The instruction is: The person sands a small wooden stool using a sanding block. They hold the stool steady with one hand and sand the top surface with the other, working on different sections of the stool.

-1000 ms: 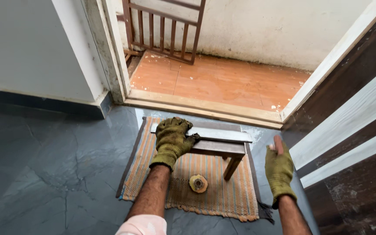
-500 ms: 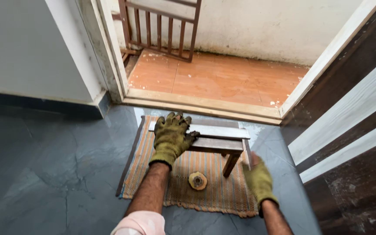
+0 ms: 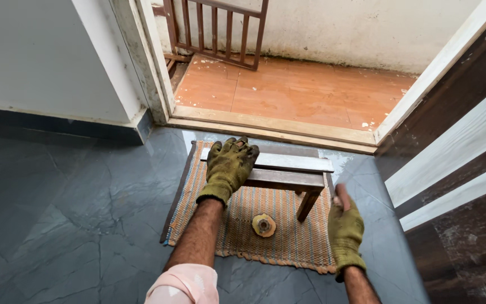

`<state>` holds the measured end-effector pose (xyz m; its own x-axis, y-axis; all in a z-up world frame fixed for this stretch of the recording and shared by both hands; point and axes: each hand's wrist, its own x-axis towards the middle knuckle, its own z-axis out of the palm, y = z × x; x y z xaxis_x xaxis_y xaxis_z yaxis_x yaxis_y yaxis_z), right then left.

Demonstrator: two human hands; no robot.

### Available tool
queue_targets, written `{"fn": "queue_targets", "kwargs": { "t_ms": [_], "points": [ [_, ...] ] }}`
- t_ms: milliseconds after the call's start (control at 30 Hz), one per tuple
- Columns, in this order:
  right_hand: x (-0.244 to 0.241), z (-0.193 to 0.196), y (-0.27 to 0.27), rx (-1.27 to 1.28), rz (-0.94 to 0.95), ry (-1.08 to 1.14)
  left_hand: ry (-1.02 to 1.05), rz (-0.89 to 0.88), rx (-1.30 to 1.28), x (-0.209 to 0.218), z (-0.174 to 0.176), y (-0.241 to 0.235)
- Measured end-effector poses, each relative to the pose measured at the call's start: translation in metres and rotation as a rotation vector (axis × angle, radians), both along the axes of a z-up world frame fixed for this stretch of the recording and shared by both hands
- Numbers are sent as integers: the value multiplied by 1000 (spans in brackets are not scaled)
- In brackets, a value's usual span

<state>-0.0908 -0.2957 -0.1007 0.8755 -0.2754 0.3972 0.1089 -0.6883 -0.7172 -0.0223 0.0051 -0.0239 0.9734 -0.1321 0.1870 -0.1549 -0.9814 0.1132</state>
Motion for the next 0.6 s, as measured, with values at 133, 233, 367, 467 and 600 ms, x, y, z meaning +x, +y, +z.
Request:
{"fn": "queue_targets", "kwargs": {
  "t_ms": [133,233,367,467,600],
  "points": [
    [27,47,20,263,19,-96,190,111,20,3,10,-16],
    [62,60,33,-97,7,224,274,122,-14,1,20,-48],
    [82,57,23,-119,117,80,182,-170,-77,1,29,-130],
    [77,48,5,-177,164,124,171,-212,-129,0,15,-151],
    [80,56,1,-462,184,145,99,-178,-142,11,3,-101]
  ]
}}
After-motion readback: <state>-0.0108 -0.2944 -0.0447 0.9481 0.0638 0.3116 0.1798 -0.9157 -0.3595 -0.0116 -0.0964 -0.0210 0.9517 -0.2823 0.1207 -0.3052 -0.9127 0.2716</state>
